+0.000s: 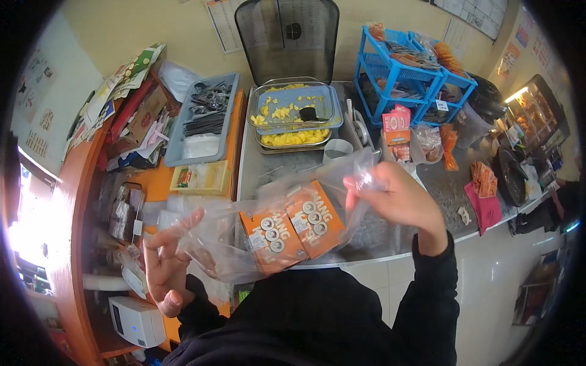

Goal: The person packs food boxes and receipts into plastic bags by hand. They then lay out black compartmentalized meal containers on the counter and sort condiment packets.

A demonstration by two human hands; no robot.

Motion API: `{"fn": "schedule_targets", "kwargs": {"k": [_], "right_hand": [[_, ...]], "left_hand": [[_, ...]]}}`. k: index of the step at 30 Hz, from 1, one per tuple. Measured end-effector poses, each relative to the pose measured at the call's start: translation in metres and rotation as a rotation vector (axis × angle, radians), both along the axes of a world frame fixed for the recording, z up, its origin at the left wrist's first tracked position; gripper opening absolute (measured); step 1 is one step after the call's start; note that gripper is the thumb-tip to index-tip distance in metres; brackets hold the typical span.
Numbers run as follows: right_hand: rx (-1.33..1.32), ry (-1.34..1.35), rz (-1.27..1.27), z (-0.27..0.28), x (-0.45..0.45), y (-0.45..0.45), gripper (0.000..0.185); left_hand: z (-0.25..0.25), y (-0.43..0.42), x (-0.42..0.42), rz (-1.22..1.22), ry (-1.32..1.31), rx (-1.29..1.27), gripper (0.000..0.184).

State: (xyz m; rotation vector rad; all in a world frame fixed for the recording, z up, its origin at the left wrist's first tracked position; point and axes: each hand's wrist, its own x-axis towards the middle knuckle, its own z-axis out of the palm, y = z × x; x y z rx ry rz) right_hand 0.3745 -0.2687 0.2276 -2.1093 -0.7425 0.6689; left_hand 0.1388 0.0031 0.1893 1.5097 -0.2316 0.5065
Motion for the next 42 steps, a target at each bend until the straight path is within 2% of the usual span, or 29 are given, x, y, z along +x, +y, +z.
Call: {"fn": "schedule_targets", "kwargs": {"k": [2, 3, 5, 7, 8, 9, 10, 11, 13, 14, 15, 16, 18, 19, 21, 22, 24, 26, 28, 29, 30, 32, 34, 36, 40, 42], "right_hand": [[0.404, 0.317, 0.089, -0.006, -0.010, -0.002, 0.038], [0.457, 0.374, 0.149, -0.009, -0.019, 0.010, 0.039], [0.440, 0.208, 0.377, -0.009, -0.052, 0.041, 0.030], [0.509, -0.105, 0.608, -0.025, -0.084, 0.071, 0.023], [0.549, -0.045, 0.576, -0.029, -0.089, 0.077, 0.022], [0.588, 0.012, 0.541, -0.032, -0.091, 0.082, 0.020], [0.625, 0.069, 0.504, -0.026, -0.092, 0.087, 0.019], [0.633, 0.459, 0.581, -0.005, -0.087, 0.077, 0.015], [0.466, 0.681, 0.604, -0.001, -0.080, 0.061, 0.017], [0.381, 0.793, 0.611, 0.001, -0.078, 0.055, 0.018], [0.236, 0.666, 0.721, 0.008, -0.072, 0.055, 0.026], [0.260, 0.636, 0.716, 0.011, -0.073, 0.052, 0.027], [0.319, 0.573, 0.698, 0.015, -0.079, 0.046, 0.030], [0.292, 0.474, 0.686, 0.019, -0.079, 0.039, 0.033], [0.250, 0.395, 0.648, 0.007, -0.074, 0.021, 0.033], [0.231, 0.367, 0.625, 0.002, -0.071, 0.012, 0.033], [0.070, 0.406, 0.414, 0.023, -0.065, -0.008, 0.038], [-0.083, 0.439, 0.214, 0.027, -0.059, -0.027, 0.040], [-0.042, 0.320, 0.036, 0.013, -0.056, -0.039, 0.041], [-0.026, 0.260, -0.049, 0.006, -0.053, -0.040, 0.042], [0.015, 0.123, -0.003, 0.004, -0.050, -0.035, 0.042], [0.123, -0.189, 0.135, -0.003, -0.046, -0.009, 0.043], [0.280, -0.609, 0.315, -0.014, -0.041, 0.040, 0.043], [0.411, -0.840, 0.606, -0.025, -0.036, 0.101, 0.022], [0.615, -0.809, 0.899, -0.097, -0.045, 0.216, 0.028], [0.552, -0.646, 1.016, -0.137, -0.054, 0.247, 0.025]], "left_hand": [[-0.001, 0.000, -0.004, -0.119, 0.027, -0.022, 0.097], [-0.001, 0.000, -0.002, -0.178, 0.007, 0.077, 0.092], [0.001, 0.001, 0.010, -0.298, -0.034, 0.278, 0.084], [0.023, -0.002, 0.018, -0.273, -0.021, 0.665, 0.075], [0.037, -0.004, 0.018, -0.264, -0.018, 0.862, 0.071], [0.048, 0.000, 0.012, -0.147, 0.020, 0.973, 0.064], [0.038, 0.014, 0.014, -0.066, -0.251, 0.997, 0.063], [0.019, 0.030, 0.023, 0.053, -0.325, 0.947, 0.064], [-0.027, 0.063, 0.055, 0.290, -0.462, 0.831, 0.071], [-0.012, 0.046, 0.090, -0.011, -0.347, 0.669, 0.071], [0.003, 0.028, 0.125, -0.292, -0.189, 0.445, 0.072], [0.018, 0.011, 0.159, -0.488, -0.011, 0.240, 0.073], [-0.041, -0.037, 0.205, -0.848, 0.391, -0.010, 0.076], [-0.068, -0.058, 0.205, -1.034, 0.857, -0.341, 0.075], [-0.136, -0.083, 0.198, -1.214, 0.625, -0.024, 0.073], [-0.158, -0.087, 0.198, -1.276, 0.807, 0.023, 0.070], [-0.192, -0.075, 0.202, -1.339, 0.949, 0.019, 0.067], [-0.213, -0.030, 0.201, -1.348, 0.857, -0.083, 0.065], [-0.191, -0.021, 0.195, -1.257, 0.218, 0.358, 0.064], [-0.184, -0.022, 0.191, -1.199, 0.027, 0.499, 0.061], [-0.176, -0.022, 0.187, -1.112, -0.163, 0.627, 0.059], [-0.176, -0.036, 0.181, -0.976, -0.371, 0.818, 0.057], [-0.186, -0.047, 0.175, -0.920, -0.400, 0.886, 0.054], [-0.200, -0.047, 0.166, -0.886, -0.368, 0.921, 0.052], [-0.206, -0.021, 0.131, -0.763, -0.281, 0.967, 0.048], [-0.198, -0.013, 0.121, -0.701, -0.251, 0.974, 0.047]]}}
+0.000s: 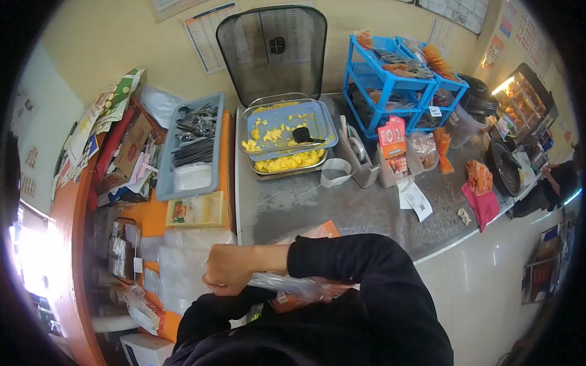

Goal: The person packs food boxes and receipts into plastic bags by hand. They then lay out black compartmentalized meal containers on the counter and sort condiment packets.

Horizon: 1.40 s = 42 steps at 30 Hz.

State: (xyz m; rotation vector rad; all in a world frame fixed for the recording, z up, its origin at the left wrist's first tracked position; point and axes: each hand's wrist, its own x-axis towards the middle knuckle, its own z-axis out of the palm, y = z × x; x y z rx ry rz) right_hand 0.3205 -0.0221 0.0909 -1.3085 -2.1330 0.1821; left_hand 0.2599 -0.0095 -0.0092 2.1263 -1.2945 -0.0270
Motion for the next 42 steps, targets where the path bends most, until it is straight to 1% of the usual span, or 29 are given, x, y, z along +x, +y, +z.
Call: {"fn": "schedule_targets", "kwargs": {"k": [1, 3, 4, 5, 8, 10, 12, 13, 14, 16, 18, 19, 20, 21, 22, 23, 25, 26, 27, 28, 29, 30, 31, 32, 34, 35, 37, 39, 42], "right_hand": [[-0.079, 0.036, 0.048, -0.020, -0.003, 0.008, 0.024], [-0.243, 0.163, 0.013, -0.070, -0.005, 0.016, 0.023], [-0.326, 0.223, -0.005, -0.072, -0.005, 0.017, 0.024], [-0.521, 0.304, 0.008, -0.074, 0.000, 0.011, 0.025], [-0.771, 0.326, 0.129, -0.102, 0.018, 0.015, 0.028], [-0.949, 0.149, -0.050, -0.112, 0.052, 0.006, 0.031], [-0.880, 0.584, -0.195, -0.134, 0.107, -0.028, 0.032], [-0.516, 0.333, -0.219, -0.123, 0.133, -0.056, 0.029], [-0.214, 0.260, -0.319, -0.143, 0.156, -0.087, 0.026], [-0.504, 0.197, -0.870, -0.099, 0.157, -0.160, 0.025], [-0.791, 0.327, -1.061, -0.081, 0.114, -0.221, 0.025], [-0.698, 0.318, -0.905, -0.075, 0.073, -0.252, 0.025], [-0.956, 0.333, -0.842, -0.048, 0.033, -0.252, 0.026], [-0.928, 0.320, -0.686, -0.096, -0.001, -0.270, 0.027], [-0.807, 0.699, -0.400, -0.066, -0.026, -0.261, 0.026], [-0.524, 0.602, -0.285, -0.043, -0.036, -0.259, 0.025], [-0.670, 0.906, -0.301, 0.032, 0.000, -0.245, 0.022], [-0.740, 1.058, -0.307, 0.057, 0.027, -0.237, 0.020], [-0.463, 1.088, -0.534, 0.047, 0.049, -0.230, 0.017], [-0.159, 0.728, -0.778, 0.022, 0.086, -0.213, 0.013], [-0.141, 0.585, -0.982, -0.006, 0.119, -0.200, 0.012], [-0.158, 0.341, -1.054, -0.043, 0.150, -0.185, 0.013], [-0.218, 0.186, -1.082, -0.097, 0.176, -0.174, 0.016], [-0.275, 0.029, -1.105, -0.140, 0.197, -0.166, 0.019], [-0.338, -0.270, -1.166, -0.179, 0.211, -0.157, 0.019], [-0.369, -0.422, -1.190, -0.187, 0.215, -0.155, 0.019], [-0.400, -0.393, -1.201, -0.191, 0.225, -0.155, 0.017], [-0.437, -0.374, -1.183, -0.193, 0.226, -0.158, 0.014], [-0.306, -0.531, -1.063, -0.200, 0.233, -0.165, 0.017]], "left_hand": [[0.003, 0.000, 0.001, 0.021, 0.006, -0.008, 0.046], [0.005, -0.006, 0.006, 0.017, -0.001, -0.019, 0.044], [0.003, -0.012, 0.013, 0.005, -0.001, -0.030, 0.044], [0.001, -0.019, 0.019, -0.010, 0.006, -0.035, 0.043], [-0.015, -0.034, 0.031, -0.051, 0.046, -0.042, 0.042], [-0.022, -0.031, 0.028, -0.039, 0.080, -0.052, 0.041], [-0.021, -0.017, 0.018, 0.071, 0.040, -0.060, 0.040], [-0.018, -0.010, 0.017, 0.148, 0.004, -0.061, 0.040], [-0.008, -0.003, 0.013, 0.323, -0.141, -0.017, 0.038], [0.025, 0.010, 0.022, 0.619, -0.137, 0.150, 0.051], [0.023, 0.010, 0.044, 0.705, -0.284, 0.307, 0.049], [0.020, 0.008, 0.049, 0.750, -0.359, 0.385, 0.048], [0.022, 0.000, 0.049, 0.716, -0.366, 0.393, 0.049], [0.028, -0.012, 0.051, 0.679, -0.375, 0.401, 0.050], [0.030, -0.023, 0.052, 0.638, -0.382, 0.410, 0.050], [0.026, -0.033, 0.047, 0.617, -0.351, 0.411, 0.049], [0.025, -0.050, 0.031, 0.583, -0.273, 0.415, 0.048], [0.025, -0.055, 0.020, 0.568, -0.230, 0.417, 0.047], [0.018, -0.054, 0.005, 0.589, -0.095, 0.305, 0.044], [0.010, -0.054, -0.006, 0.650, -0.171, 0.312, 0.043], [0.003, -0.055, -0.017, 0.712, -0.246, 0.320, 0.042], [-0.002, -0.055, -0.026, 0.775, -0.319, 0.330, 0.041], [0.004, -0.057, -0.038, 0.873, -0.339, 0.500, 0.045], [-0.001, -0.060, -0.045, 1.010, -0.390, 0.487, 0.046], [-0.017, -0.067, -0.050, 1.289, -0.500, 0.452, 0.051], [-0.022, -0.067, -0.051, 1.286, -0.480, 0.479, 0.052], [-0.032, -0.068, -0.051, 1.282, -0.432, 0.530, 0.056], [-0.035, -0.071, -0.045, 1.260, -0.462, 0.491, 0.057], [-0.032, -0.069, -0.028, 1.222, -0.482, 0.438, 0.057]]}}
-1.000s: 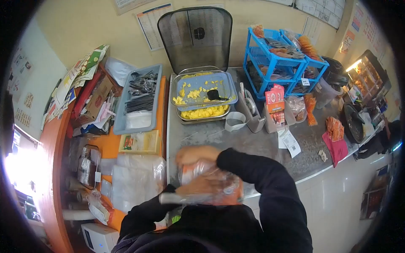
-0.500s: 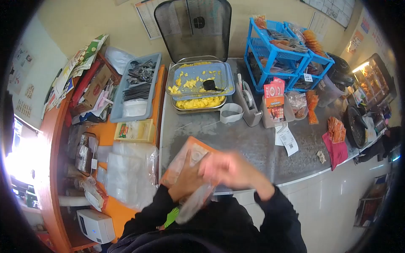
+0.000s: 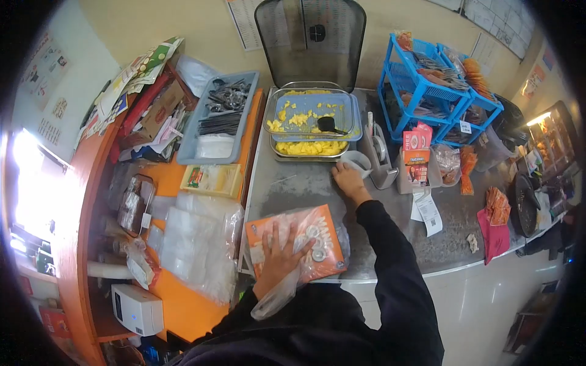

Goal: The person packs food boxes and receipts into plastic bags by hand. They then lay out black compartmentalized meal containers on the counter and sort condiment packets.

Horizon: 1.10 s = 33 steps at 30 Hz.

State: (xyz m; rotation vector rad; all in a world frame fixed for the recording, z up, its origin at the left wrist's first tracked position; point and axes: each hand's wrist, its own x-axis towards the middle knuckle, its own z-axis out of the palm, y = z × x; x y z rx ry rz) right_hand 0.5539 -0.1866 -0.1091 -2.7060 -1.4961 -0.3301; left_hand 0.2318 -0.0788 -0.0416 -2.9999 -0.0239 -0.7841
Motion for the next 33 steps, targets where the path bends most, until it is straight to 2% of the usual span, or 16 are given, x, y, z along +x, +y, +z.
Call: {"fn": "schedule_targets", "kwargs": {"k": [1, 4, 7, 12, 15, 16, 18, 19, 21, 22, 24, 25, 29, 33], "right_hand": [[0.021, -0.061, 0.046, -0.006, 0.002, 0.001, 0.019], [0.043, -0.006, 0.028, -0.008, 0.002, -0.002, 0.017], [0.235, 0.413, 0.019, -0.007, 0.005, -0.010, 0.015], [0.163, 0.496, -0.042, -0.016, 0.009, -0.017, 0.011], [0.179, 0.388, -0.002, -0.008, 0.000, -0.016, 0.009], [0.206, 0.328, 0.033, -0.007, -0.004, -0.016, 0.009], [0.490, 0.508, 0.020, 0.020, -0.019, -0.018, 0.008], [0.629, 0.600, 0.010, 0.042, -0.031, -0.023, 0.008], [0.881, 1.003, -0.016, 0.101, -0.073, -0.042, 0.010], [1.006, 1.205, -0.034, 0.128, -0.094, -0.056, 0.012], [0.855, 1.271, -0.032, 0.164, -0.131, -0.089, 0.014], [0.758, 1.260, 0.033, 0.173, -0.148, -0.102, 0.013], [0.495, 1.114, 0.224, 0.177, -0.208, -0.106, 0.011], [0.644, 0.896, 0.048, 0.132, -0.252, -0.064, 0.012]], "left_hand": [[0.003, -0.001, 0.004, -0.013, 0.020, -0.024, 0.058], [0.007, -0.002, 0.007, -0.048, 0.028, -0.028, 0.057], [0.003, 0.002, 0.008, -0.058, 0.000, -0.027, 0.054], [0.017, -0.004, 0.008, -0.035, -0.090, -0.100, 0.050], [0.009, -0.008, -0.009, 0.029, -0.105, 0.025, 0.033], [0.009, -0.006, -0.012, -0.029, -0.027, -0.212, 0.026], [0.010, 0.000, -0.018, -0.138, 0.140, -0.690, 0.017], [0.023, -0.003, -0.020, -0.058, 0.213, -0.836, 0.015], [0.062, -0.013, -0.019, 0.113, 0.359, -1.131, 0.021], [0.055, -0.007, -0.014, 0.013, 0.318, -1.063, 0.021], [0.038, 0.014, -0.001, -0.188, 0.233, -0.915, 0.023], [0.047, 0.017, 0.002, -0.209, 0.247, -1.139, 0.025], [0.054, 0.030, 0.013, -0.081, 0.606, -1.451, 0.026], [0.065, 0.034, 0.019, -0.124, 0.721, -1.483, 0.024]]}}
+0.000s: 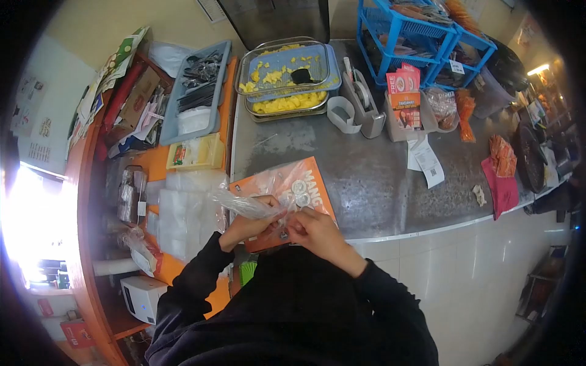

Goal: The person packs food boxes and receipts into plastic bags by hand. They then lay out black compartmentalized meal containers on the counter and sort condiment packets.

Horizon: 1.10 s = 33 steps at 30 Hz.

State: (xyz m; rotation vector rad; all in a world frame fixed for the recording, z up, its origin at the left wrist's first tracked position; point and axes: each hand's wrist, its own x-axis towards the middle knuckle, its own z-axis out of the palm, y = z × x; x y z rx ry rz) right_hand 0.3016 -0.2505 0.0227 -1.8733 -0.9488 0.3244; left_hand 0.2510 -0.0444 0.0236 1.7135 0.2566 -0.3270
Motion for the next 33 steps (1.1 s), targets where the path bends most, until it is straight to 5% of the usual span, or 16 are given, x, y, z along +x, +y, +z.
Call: {"fn": "schedule_targets", "kwargs": {"k": [5, 12, 17, 26, 33], "right_hand": [[0.009, -0.140, -0.188, -0.017, -0.019, 0.016, 0.014], [-0.015, -0.168, -0.137, -0.015, -0.018, 0.007, 0.013], [0.019, -0.103, -0.067, -0.002, -0.014, -0.003, 0.013], [0.002, -0.118, -0.261, -0.019, -0.031, 0.015, 0.012], [0.105, 0.486, -0.382, -0.013, -0.035, 0.014, 0.016]], "left_hand": [[-0.009, 0.016, -0.007, -0.161, -0.196, -0.002, 0.016], [0.014, -0.004, -0.033, -0.054, -0.329, 0.205, 0.017], [0.006, 0.005, -0.033, -0.086, -0.358, 0.080, 0.020], [-0.002, 0.000, -0.039, -0.051, -0.375, 0.175, 0.020], [-0.014, -0.003, -0.047, -0.210, -0.847, 0.564, 0.030]]}}
